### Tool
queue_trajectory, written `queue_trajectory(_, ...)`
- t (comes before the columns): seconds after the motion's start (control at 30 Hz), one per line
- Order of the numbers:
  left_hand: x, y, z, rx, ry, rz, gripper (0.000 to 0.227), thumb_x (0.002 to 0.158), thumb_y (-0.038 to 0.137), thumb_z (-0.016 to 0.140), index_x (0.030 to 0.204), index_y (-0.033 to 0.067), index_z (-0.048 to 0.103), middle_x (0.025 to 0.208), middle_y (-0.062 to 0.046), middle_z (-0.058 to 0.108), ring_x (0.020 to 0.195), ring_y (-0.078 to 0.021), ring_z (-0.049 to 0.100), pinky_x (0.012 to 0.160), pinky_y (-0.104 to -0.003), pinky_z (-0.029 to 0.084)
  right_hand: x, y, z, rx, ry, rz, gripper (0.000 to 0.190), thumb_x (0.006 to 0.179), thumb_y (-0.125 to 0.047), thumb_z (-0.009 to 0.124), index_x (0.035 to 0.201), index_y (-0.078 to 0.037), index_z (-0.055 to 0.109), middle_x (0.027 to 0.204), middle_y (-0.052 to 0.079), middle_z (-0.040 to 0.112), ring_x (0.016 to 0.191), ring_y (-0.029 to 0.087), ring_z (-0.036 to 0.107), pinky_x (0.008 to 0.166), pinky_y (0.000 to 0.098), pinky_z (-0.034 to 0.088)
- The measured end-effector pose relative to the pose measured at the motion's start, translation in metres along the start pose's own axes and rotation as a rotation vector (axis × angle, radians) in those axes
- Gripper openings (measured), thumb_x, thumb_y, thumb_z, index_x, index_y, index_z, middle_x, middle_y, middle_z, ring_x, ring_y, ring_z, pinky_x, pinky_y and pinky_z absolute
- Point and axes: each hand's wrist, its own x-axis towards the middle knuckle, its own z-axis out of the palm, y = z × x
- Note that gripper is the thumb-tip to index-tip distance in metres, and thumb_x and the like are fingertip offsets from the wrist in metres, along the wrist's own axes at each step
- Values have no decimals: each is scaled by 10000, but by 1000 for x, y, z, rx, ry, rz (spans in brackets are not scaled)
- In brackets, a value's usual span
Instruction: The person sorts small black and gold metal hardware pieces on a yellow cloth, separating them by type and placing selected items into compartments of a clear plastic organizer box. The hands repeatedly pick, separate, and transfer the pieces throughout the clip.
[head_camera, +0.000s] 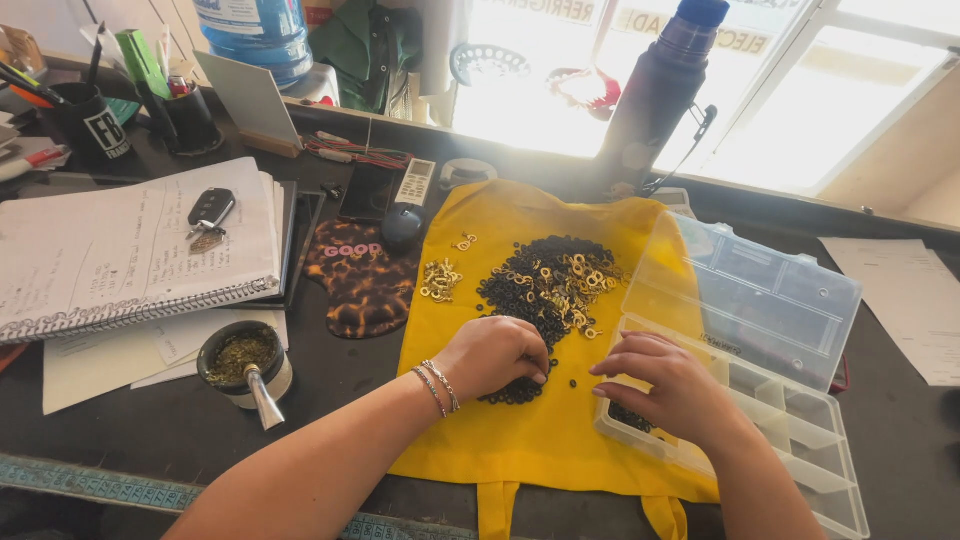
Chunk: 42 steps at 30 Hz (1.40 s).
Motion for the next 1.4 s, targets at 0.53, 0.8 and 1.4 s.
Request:
queue_trajectory(0.53, 1, 17, 24, -836, 19, -146, 163, 827, 282, 833, 881, 130, 808, 733, 58, 702, 660, -27, 493, 617, -218, 406, 3, -12, 7, 46, 247, -349, 211, 923, -197, 729, 1131, -177, 759, 921, 13, 682, 753, 188, 665, 670, 320, 545)
queue_trajectory(0.8, -4, -5, 27, 362, -25, 313, 212, 893, 455, 716, 900, 256, 788, 969, 92, 684, 951, -194, 616, 720, -399, 476, -7, -1, -39, 57, -405, 527, 145, 810, -287, 839, 936, -284, 909, 954, -109, 843, 849, 76, 768, 813, 241, 634)
queue_trajectory(1.4, -4, 21, 12, -226, 185, 162, 177, 934, 309, 698, 908, 137, 663, 924, -70, 718, 946, -302, 706, 771, -401, 583, -5, -4, -18, 75, 184, -35, 153, 835, -231, 835, 959, -146, 811, 864, 60, 726, 796, 288, 727, 748, 409, 599)
